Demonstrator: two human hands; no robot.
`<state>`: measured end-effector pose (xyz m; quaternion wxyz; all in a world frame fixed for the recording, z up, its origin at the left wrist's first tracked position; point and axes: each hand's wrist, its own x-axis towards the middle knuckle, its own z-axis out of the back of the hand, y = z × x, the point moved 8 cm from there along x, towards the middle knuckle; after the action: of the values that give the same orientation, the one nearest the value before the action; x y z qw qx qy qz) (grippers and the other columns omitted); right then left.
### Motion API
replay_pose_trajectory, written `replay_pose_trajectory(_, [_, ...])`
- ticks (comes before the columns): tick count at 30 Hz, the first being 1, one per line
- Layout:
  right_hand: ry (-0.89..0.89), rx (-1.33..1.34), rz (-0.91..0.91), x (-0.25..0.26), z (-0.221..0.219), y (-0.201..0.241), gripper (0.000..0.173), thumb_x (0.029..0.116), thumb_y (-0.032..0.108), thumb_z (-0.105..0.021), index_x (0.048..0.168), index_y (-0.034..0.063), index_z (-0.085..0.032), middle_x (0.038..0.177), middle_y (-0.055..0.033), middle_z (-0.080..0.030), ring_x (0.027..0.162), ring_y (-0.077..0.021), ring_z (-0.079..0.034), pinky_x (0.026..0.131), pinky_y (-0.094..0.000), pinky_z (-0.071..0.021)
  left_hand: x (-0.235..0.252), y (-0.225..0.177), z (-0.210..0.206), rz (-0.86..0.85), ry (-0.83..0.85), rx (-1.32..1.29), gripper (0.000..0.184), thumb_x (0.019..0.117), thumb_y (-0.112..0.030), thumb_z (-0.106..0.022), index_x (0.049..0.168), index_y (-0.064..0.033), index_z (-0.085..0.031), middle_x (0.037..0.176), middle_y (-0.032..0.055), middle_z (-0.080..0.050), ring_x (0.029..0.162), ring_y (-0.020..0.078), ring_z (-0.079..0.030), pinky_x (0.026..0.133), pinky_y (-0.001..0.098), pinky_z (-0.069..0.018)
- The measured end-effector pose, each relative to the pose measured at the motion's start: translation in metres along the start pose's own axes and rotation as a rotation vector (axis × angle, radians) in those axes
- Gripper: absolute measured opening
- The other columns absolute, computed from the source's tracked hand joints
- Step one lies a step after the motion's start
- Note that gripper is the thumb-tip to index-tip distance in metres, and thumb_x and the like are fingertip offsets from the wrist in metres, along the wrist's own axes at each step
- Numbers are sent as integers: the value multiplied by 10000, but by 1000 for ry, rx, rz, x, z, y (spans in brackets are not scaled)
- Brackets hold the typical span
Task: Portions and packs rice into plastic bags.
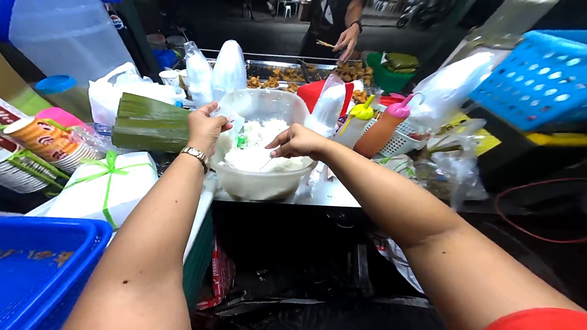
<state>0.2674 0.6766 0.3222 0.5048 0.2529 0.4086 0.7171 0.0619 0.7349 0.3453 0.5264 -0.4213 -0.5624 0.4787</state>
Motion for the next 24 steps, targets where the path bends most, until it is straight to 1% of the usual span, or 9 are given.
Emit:
replay_pose_trajectory(5, [-195,92,13,-19,40,7,226,947,88,-715,1155,2,-735,668,25,-592,502,-8,-404,493,-194,-347,3,-15,1,12,92,223,547,825,172,-649,1347,30,-575,1286,196,-584,740,135,-646,684,271,-581])
replay_pose_trajectory(10, [-443,82,-34,-48,72,24,248,972,138,-706,1199,42,-727,777,-26,-636,573,-60,-455,562,-256,-404,-15,-41,-28,-9,275,295,540,839,169,-672,1341,-12,-591,1268,155,-616,746,123,-646,662,263,-566])
replay_pose_trajectory(11, [-485,43,-30,-51,75,28,252,964,155,-716,1196,58,-734,828,-46,-669,620,-93,-512,608,-305,-449,-19,-46,-35,-17,311,291,575,834,169,-682,1368,-18,-576,1283,150,-606,739,122,-638,649,261,-562])
replay_pose_trajectory(13, [-521,-101,-33,-52,73,37,290,952,214,-730,1213,91,-745,1010,-122,-738,842,-237,-678,800,-507,-543,-29,-52,-46,-30,370,280,660,822,172,-692,1430,-30,-532,1317,154,-591,709,118,-622,618,258,-551])
replay_pose_trajectory(15, [-488,-360,-52,-52,58,54,304,973,264,-688,1241,129,-744,1110,-161,-740,1040,-355,-694,879,-653,-514,-38,-53,-51,-34,400,312,719,832,163,-683,1486,-60,-483,1350,158,-578,678,111,-582,598,265,-520])
replay_pose_trajectory(16, [-459,-523,-57,-52,46,66,285,988,245,-653,1231,127,-742,1113,-174,-737,1067,-390,-689,860,-671,-511,-41,-51,-51,-32,406,339,730,835,153,-684,1495,-77,-475,1339,155,-582,655,104,-562,581,260,-504])
replay_pose_trajectory(18, [-409,-804,-10,-51,19,87,180,958,102,-624,1083,40,-738,1009,-205,-730,986,-418,-698,778,-645,-514,-39,-42,-53,-12,412,350,719,820,168,-695,1469,-66,-493,1297,156,-598,635,103,-574,558,251,-508])
replay_pose_trajectory(21, [-437,-984,114,-60,4,118,121,950,-23,-590,974,-48,-706,944,-205,-714,932,-367,-692,818,-557,-492,-36,-39,-52,23,389,298,662,841,178,-667,1445,-40,-501,1311,154,-567,672,102,-584,563,231,-501])
replay_pose_trajectory(24, [-702,-968,222,-85,19,140,121,905,-35,-609,946,-45,-723,858,-186,-724,854,-334,-716,739,-505,-504,-29,-42,-41,50,309,202,558,877,137,-649,1395,-36,-535,1157,114,-627,627,67,-580,539,194,-491])
